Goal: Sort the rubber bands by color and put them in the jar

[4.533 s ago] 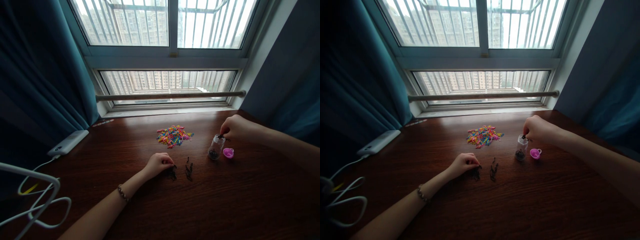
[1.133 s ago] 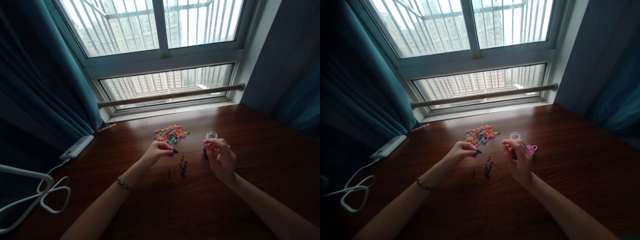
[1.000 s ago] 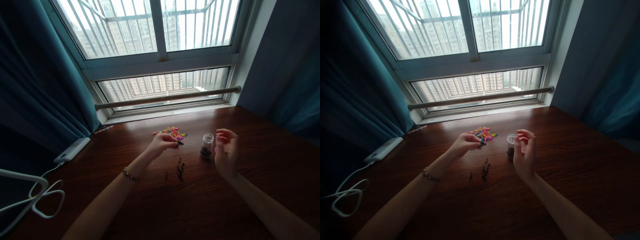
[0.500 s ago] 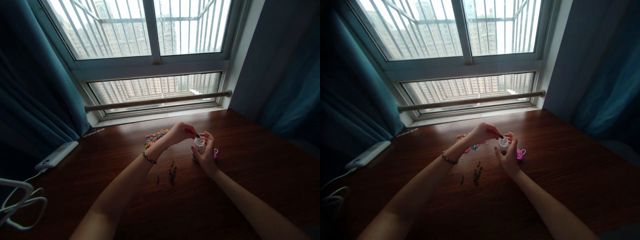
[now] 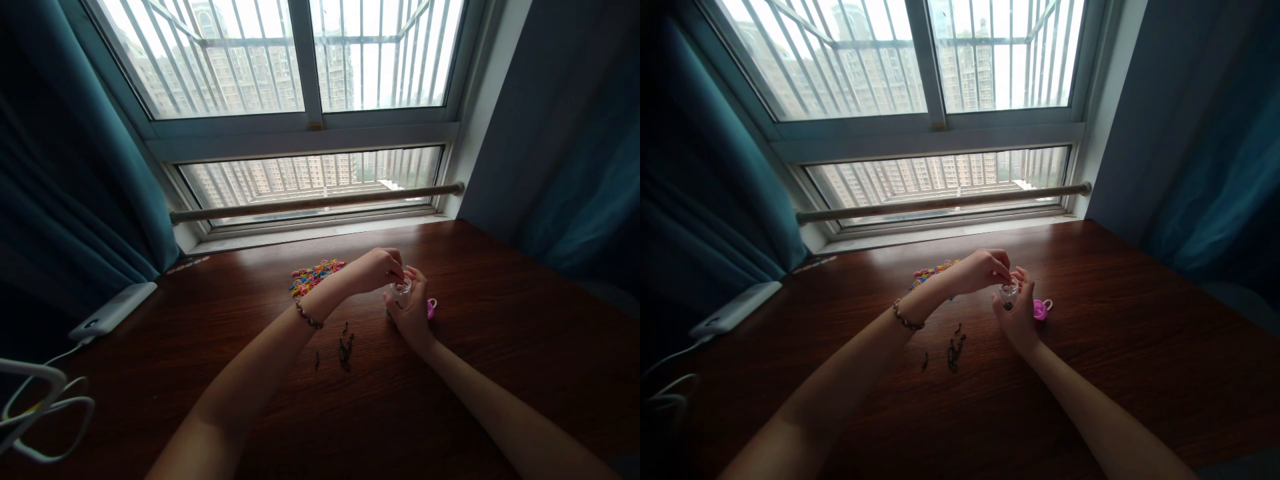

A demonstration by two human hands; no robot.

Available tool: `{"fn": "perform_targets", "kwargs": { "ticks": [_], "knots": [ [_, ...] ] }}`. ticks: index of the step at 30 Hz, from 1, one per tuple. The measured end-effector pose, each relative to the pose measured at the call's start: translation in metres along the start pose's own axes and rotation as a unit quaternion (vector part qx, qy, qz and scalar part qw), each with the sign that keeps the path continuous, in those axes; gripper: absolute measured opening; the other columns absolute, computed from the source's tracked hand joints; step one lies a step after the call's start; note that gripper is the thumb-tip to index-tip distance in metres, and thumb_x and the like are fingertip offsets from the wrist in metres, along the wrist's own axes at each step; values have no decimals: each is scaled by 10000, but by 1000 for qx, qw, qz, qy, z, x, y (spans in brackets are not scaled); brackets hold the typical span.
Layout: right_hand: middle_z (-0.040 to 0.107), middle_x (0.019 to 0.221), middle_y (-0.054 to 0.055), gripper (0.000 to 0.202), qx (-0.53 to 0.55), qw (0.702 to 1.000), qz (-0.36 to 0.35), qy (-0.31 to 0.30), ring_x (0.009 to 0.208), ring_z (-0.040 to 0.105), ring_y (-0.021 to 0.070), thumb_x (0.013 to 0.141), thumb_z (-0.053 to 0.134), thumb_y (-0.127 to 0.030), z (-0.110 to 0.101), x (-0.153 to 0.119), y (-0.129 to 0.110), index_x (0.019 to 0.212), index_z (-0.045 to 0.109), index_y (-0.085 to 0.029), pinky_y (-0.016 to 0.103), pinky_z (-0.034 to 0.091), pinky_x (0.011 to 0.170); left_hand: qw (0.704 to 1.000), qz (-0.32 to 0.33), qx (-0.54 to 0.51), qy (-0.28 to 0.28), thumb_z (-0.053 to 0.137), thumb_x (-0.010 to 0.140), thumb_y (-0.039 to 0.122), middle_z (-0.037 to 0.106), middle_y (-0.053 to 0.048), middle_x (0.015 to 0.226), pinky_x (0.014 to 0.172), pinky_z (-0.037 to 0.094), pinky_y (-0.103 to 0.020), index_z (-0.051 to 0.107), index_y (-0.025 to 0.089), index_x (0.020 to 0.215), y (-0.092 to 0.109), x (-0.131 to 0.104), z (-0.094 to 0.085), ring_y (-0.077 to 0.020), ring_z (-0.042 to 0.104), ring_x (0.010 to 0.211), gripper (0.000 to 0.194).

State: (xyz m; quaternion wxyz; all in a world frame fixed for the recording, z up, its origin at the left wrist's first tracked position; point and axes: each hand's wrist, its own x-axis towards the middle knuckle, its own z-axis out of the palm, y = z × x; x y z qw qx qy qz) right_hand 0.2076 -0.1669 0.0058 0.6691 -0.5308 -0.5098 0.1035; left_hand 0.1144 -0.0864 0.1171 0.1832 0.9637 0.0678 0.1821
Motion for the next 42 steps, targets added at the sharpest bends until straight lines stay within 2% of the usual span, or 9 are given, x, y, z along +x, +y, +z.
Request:
{"fn": "perform_targets", "kwargs": {
  "ticks": [6, 16, 20, 24, 27, 29, 31, 35, 42],
  "knots": [
    [448, 1120, 99, 586, -9, 1000, -21, 4, 1006, 480, 183, 673, 583, -179, 1, 0, -2, 1178, 286, -199, 365, 399, 883, 999, -29, 13, -1, 583, 725, 130, 630, -38, 730, 582, 393, -187, 645, 114, 873, 6, 2, -3, -99, 541, 629, 162],
    [450, 1114, 98, 573, -13, 1000, -19, -4, 981, 489, 195, 684, 583, -216, 2, -1, 0, 1182, 303, -192, 385, 410, 864, 999, 15, -17, 24, 535, 777, 180, 635, -72, 794, 656, 417, -208, 665, 113, 774, 2, -6, -3, -111, 561, 681, 145],
    [414, 1154, 112, 630, -55, 997, -51, 24, 1013, 461, 217, 679, 606, -276, -4, 0, -6, 1211, 281, -190, 416, 398, 866, 998, -32, -28, 38, 501, 801, 203, 631, -62, 809, 654, 413, -205, 661, 129, 803, 3, -33, -9, -111, 559, 695, 175],
    [398, 1169, 114, 626, -150, 963, -214, 59, 1083, 397, 264, 631, 663, -282, -13, -8, -24, 1171, 356, -208, 447, 360, 883, 993, -105, -26, 39, 530, 779, 239, 633, -46, 773, 662, 405, -217, 664, 146, 782, -4, -85, -15, -119, 550, 695, 163],
    [537, 942, 52, 374, -169, 918, -341, -114, 884, 510, 191, 707, 609, -208, -10, -25, -36, 1046, 455, -233, 347, 408, 793, 976, -208, -60, -30, 605, 706, 280, 619, -15, 669, 559, 383, -196, 661, 149, 746, -12, -129, -14, -104, 521, 590, 149],
    [564, 753, 15, 163, -186, 892, -311, -272, 689, 533, 143, 768, 552, -234, -3, -38, -39, 920, 499, -211, 270, 418, 651, 956, -270, -85, -75, 623, 679, 313, 614, -6, 660, 541, 370, -186, 655, 143, 738, -14, -154, -8, -105, 521, 598, 183],
    [547, 642, -2, 159, -221, 879, -226, -356, 566, 512, 128, 778, 544, -344, 6, -49, -39, 799, 505, -191, 247, 384, 538, 936, -321, -98, -101, 636, 651, 357, 606, 4, 633, 504, 345, -184, 652, 140, 713, -13, -172, 1, -103, 509, 572, 225],
    [552, 652, 8, 291, -278, 861, -133, -404, 571, 521, 148, 697, 602, -461, 17, -60, -36, 709, 494, -190, 255, 377, 521, 915, -377, -91, -114, 670, 580, 416, 589, 17, 584, 444, 284, -189, 653, 146, 673, -7, -189, 19, -96, 474, 518, 286],
    [559, 729, 9, 75, -234, 876, -73, -416, 650, 529, 137, 731, 522, -129, 23, -65, -33, 756, 507, -198, 242, 420, 597, 918, -367, -91, -121, 607, 621, 263, 613, 18, 586, 478, 308, -193, 660, 166, 652, -2, -189, 28, -106, 496, 540, 115]
  ]
}}
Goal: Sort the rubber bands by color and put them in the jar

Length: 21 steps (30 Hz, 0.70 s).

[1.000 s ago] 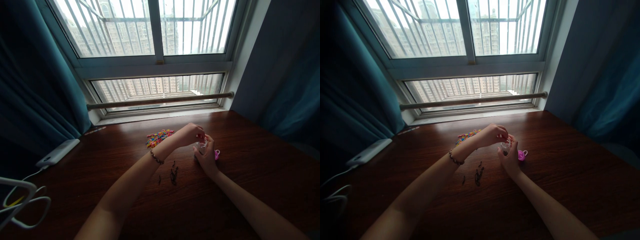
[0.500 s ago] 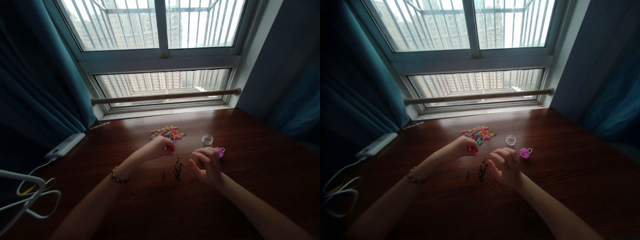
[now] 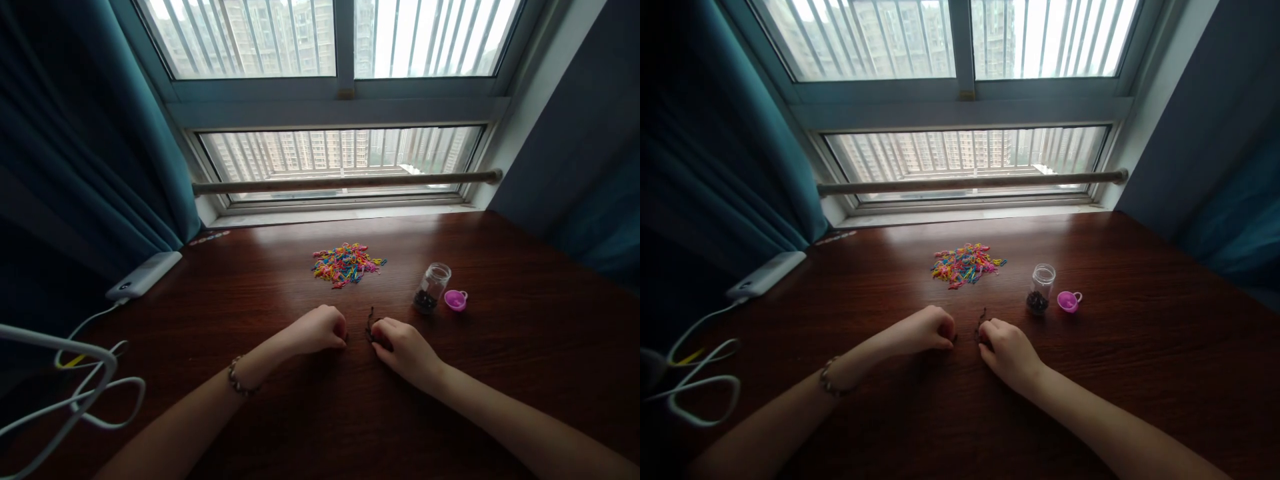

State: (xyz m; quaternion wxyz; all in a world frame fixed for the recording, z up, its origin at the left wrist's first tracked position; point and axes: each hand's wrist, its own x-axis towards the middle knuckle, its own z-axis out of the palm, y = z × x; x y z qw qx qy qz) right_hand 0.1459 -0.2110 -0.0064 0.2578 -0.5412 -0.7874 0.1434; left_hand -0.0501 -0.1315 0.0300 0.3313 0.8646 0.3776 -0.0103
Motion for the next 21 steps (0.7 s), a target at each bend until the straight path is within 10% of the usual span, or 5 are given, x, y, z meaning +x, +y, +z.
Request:
{"fn": "perform_targets", "kwargs": {
  "ticks": [12, 21],
  "knots": [
    [568, 677, -3, 69, 66, 994, -14, 82, 607, 526, 130, 745, 532, -146, -1, 6, 3, 786, 538, -201, 236, 424, 536, 997, 8, 32, 71, 546, 653, 197, 627, -5, 652, 525, 339, -190, 652, 158, 690, -5, 5, 6, -115, 514, 585, 119],
    [570, 810, 46, 70, -14, 1000, 23, 4, 757, 527, 169, 760, 552, -205, 8, 11, -8, 826, 556, -184, 277, 431, 689, 997, 4, 9, 72, 566, 663, 262, 641, -13, 679, 547, 353, -202, 661, 163, 716, -13, 7, 11, -129, 528, 612, 147]
  ]
}}
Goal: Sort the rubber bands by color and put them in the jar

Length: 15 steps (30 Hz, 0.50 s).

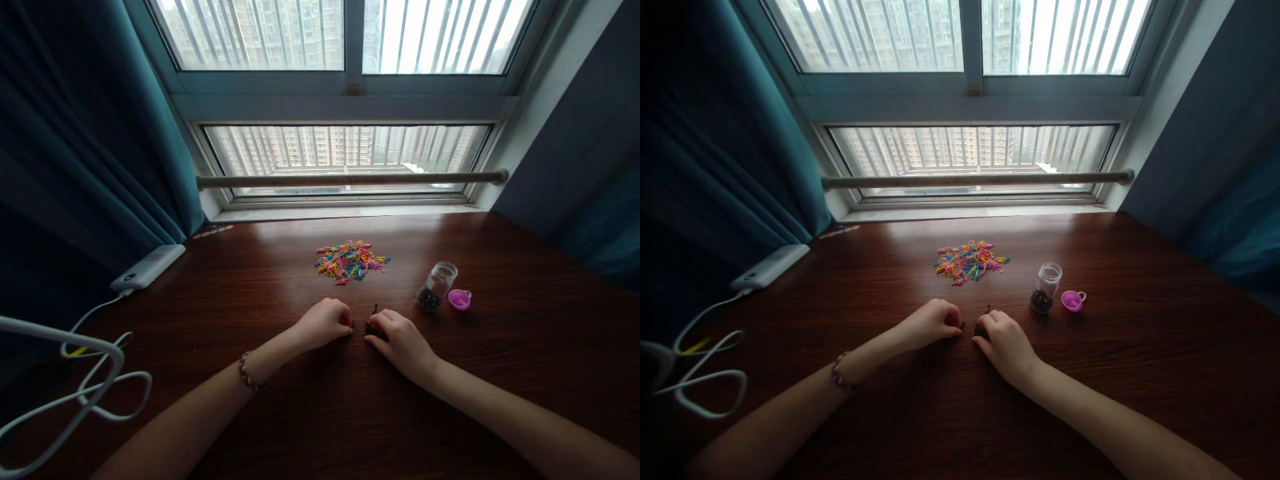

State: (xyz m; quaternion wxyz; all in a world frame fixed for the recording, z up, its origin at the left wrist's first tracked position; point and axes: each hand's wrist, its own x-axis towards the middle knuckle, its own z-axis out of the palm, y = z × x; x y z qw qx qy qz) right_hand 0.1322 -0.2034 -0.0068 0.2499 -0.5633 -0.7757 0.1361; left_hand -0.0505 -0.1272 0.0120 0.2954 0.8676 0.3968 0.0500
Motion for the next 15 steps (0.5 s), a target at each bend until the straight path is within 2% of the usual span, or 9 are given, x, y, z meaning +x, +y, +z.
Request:
{"fn": "perform_targets", "kwargs": {
  "ticks": [5, 11, 15],
  "knots": [
    [570, 768, 34, 75, -27, 999, 7, -44, 748, 515, 160, 755, 487, -117, -4, 10, -3, 779, 525, -178, 262, 404, 686, 1000, -3, -13, -7, 585, 651, 269, 643, -3, 686, 537, 346, -201, 657, 163, 734, 0, -1, 0, -127, 531, 613, 152],
    [566, 739, 16, 186, -10, 997, -8, -71, 674, 502, 136, 703, 508, -86, -23, 21, 8, 865, 474, -170, 236, 400, 636, 1000, 15, -21, 5, 573, 664, 248, 641, 0, 694, 541, 345, -197, 654, 167, 741, -2, -2, 1, -119, 527, 609, 138],
    [584, 772, 34, 217, -55, 990, -78, -102, 751, 506, 157, 712, 510, -69, -37, 28, 22, 909, 513, -161, 254, 399, 679, 999, 20, -25, 17, 558, 675, 236, 642, -1, 689, 546, 348, -194, 656, 164, 739, -1, -2, 4, -115, 527, 600, 137]
  ]
}}
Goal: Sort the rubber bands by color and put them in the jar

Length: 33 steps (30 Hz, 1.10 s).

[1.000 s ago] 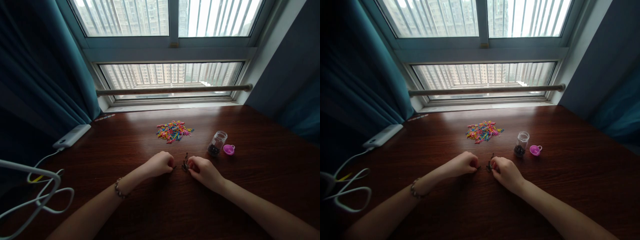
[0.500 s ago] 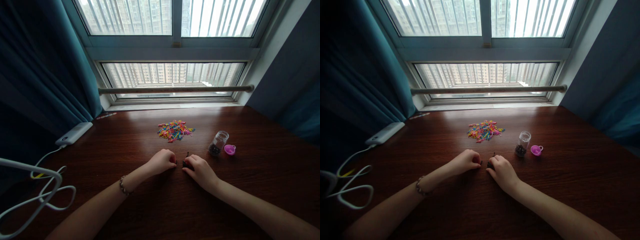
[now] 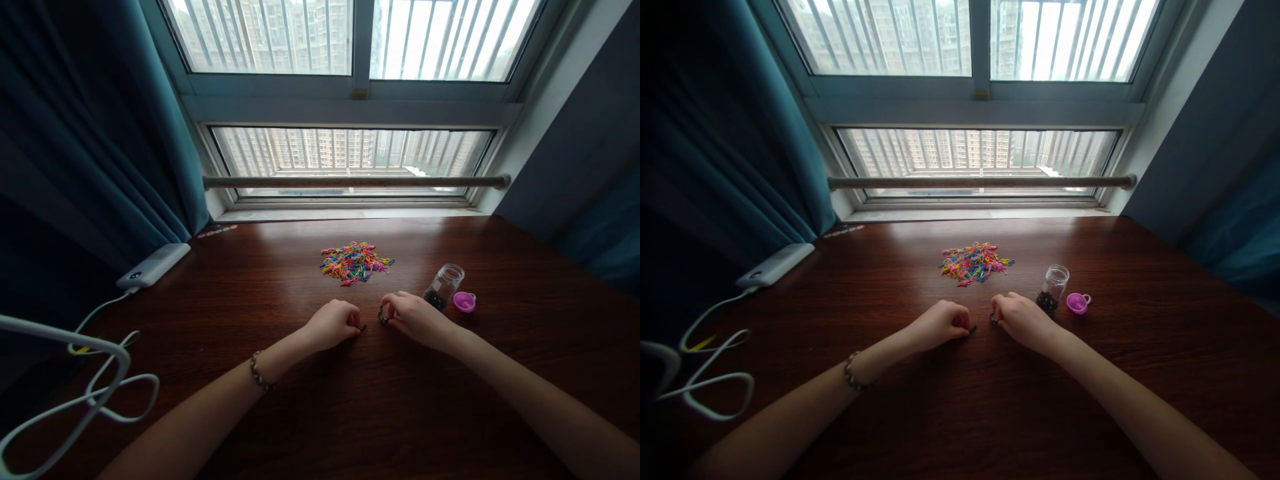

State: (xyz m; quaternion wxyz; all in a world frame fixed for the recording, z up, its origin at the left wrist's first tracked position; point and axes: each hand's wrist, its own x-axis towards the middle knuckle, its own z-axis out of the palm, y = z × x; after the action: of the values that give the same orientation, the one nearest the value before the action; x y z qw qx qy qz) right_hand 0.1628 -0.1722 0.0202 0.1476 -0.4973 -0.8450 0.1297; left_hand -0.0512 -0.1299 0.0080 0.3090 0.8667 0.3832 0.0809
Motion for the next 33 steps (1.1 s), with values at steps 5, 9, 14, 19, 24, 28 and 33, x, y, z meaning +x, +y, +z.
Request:
{"fn": "perform_targets", "kwargs": {
  "ticks": [5, 9, 14, 19, 24, 28, 33],
  "knots": [
    [610, 847, 55, 217, -34, 996, -75, -43, 845, 497, 170, 732, 530, -82, -1, 8, 12, 924, 577, -171, 257, 389, 730, 999, 12, -8, 29, 535, 693, 233, 639, -7, 679, 555, 358, -196, 653, 160, 725, 2, 0, 4, -118, 529, 603, 142],
    [602, 793, 47, 77, -65, 994, -48, -67, 794, 496, 169, 730, 553, -115, 4, 16, 15, 764, 593, -171, 256, 381, 713, 998, 15, -23, 50, 533, 693, 229, 636, -11, 689, 557, 366, -198, 648, 159, 716, 3, 0, 7, -120, 532, 612, 136],
    [570, 867, 99, 83, -128, 986, -21, -103, 854, 481, 198, 772, 501, -137, 9, 22, 10, 816, 572, -140, 281, 372, 759, 995, 17, -54, 83, 516, 691, 200, 630, -11, 675, 569, 372, -203, 640, 146, 721, 5, 1, 8, -120, 533, 615, 138],
    [549, 855, 128, 123, -175, 979, -16, -103, 850, 465, 226, 799, 431, -119, 11, 19, 5, 820, 551, -111, 313, 374, 766, 990, 9, -87, 113, 517, 693, 209, 615, -7, 645, 558, 367, -205, 619, 138, 696, 5, 3, 10, -115, 519, 598, 124],
    [530, 882, 125, 97, -115, 993, 11, -37, 871, 454, 218, 806, 421, -124, 9, 11, 7, 810, 519, -122, 316, 377, 771, 982, -1, -130, 137, 526, 698, 227, 626, -18, 670, 584, 388, -214, 616, 136, 695, 5, 5, 12, -124, 540, 627, 128],
    [529, 849, 78, 73, 26, 998, 53, 15, 784, 479, 165, 815, 406, -135, 10, 6, 10, 815, 477, -150, 279, 399, 711, 972, -24, -185, 144, 539, 697, 251, 616, -15, 642, 566, 401, -215, 612, 129, 696, 6, 7, 12, -120, 543, 594, 142],
    [534, 847, 74, 66, 10, 998, 55, 38, 812, 474, 174, 803, 426, -126, 15, 5, 10, 816, 486, -151, 291, 395, 737, 952, -60, -274, 121, 554, 692, 289, 583, -4, 602, 477, 387, -200, 587, 117, 724, 6, 9, 14, -102, 519, 513, 178]
  ]
}}
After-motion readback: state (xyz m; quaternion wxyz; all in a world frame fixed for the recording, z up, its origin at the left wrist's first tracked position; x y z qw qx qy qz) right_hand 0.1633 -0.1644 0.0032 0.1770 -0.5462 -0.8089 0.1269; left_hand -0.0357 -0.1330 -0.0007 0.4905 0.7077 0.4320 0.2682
